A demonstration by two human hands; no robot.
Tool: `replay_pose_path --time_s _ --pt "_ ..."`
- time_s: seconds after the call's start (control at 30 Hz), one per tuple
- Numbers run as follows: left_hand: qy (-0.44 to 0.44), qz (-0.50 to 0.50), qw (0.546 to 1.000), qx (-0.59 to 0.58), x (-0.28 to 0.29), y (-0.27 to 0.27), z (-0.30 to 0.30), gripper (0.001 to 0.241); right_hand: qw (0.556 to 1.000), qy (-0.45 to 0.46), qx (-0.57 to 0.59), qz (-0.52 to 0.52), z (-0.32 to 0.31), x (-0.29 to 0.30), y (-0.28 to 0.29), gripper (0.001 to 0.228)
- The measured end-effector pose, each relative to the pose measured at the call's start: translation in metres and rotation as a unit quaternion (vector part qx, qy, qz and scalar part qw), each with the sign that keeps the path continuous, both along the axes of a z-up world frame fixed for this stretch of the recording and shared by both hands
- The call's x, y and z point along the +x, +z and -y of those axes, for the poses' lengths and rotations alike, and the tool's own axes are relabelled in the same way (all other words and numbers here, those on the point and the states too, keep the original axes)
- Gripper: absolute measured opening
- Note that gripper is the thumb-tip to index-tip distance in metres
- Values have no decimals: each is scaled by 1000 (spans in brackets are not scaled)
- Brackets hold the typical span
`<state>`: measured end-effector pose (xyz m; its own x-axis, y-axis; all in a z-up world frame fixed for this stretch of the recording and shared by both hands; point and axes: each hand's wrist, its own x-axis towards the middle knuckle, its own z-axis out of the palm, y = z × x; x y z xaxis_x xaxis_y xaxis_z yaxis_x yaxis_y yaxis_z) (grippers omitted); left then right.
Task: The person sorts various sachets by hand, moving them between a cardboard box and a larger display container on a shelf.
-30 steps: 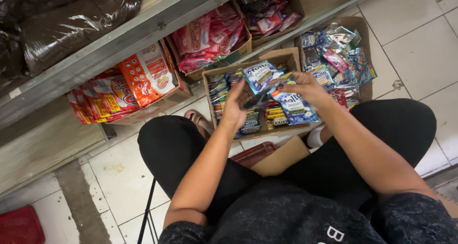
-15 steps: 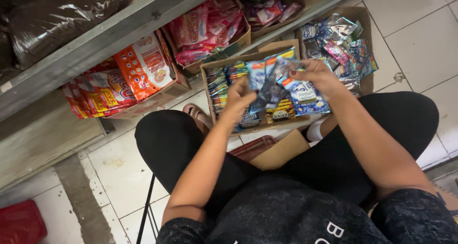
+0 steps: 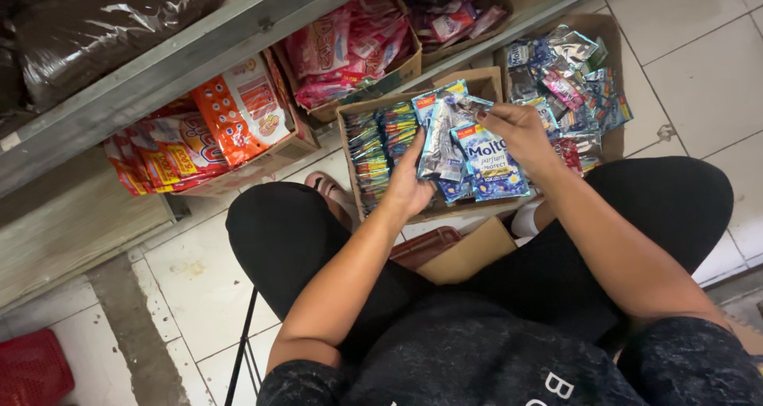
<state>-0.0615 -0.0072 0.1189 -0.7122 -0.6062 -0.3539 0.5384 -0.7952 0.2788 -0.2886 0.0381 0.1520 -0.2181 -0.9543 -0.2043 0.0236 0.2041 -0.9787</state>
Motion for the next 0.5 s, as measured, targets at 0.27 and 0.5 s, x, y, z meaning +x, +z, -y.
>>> replay_pose_path --time_s 0.27,0.5 --pt "67 77 994 -38 0 0 6 39 996 -8 10 -87 3 -11 26 17" --pt "106 215 958 -157 -7 -26 1 39 990 -54 19 -127 -6 -34 42 23"
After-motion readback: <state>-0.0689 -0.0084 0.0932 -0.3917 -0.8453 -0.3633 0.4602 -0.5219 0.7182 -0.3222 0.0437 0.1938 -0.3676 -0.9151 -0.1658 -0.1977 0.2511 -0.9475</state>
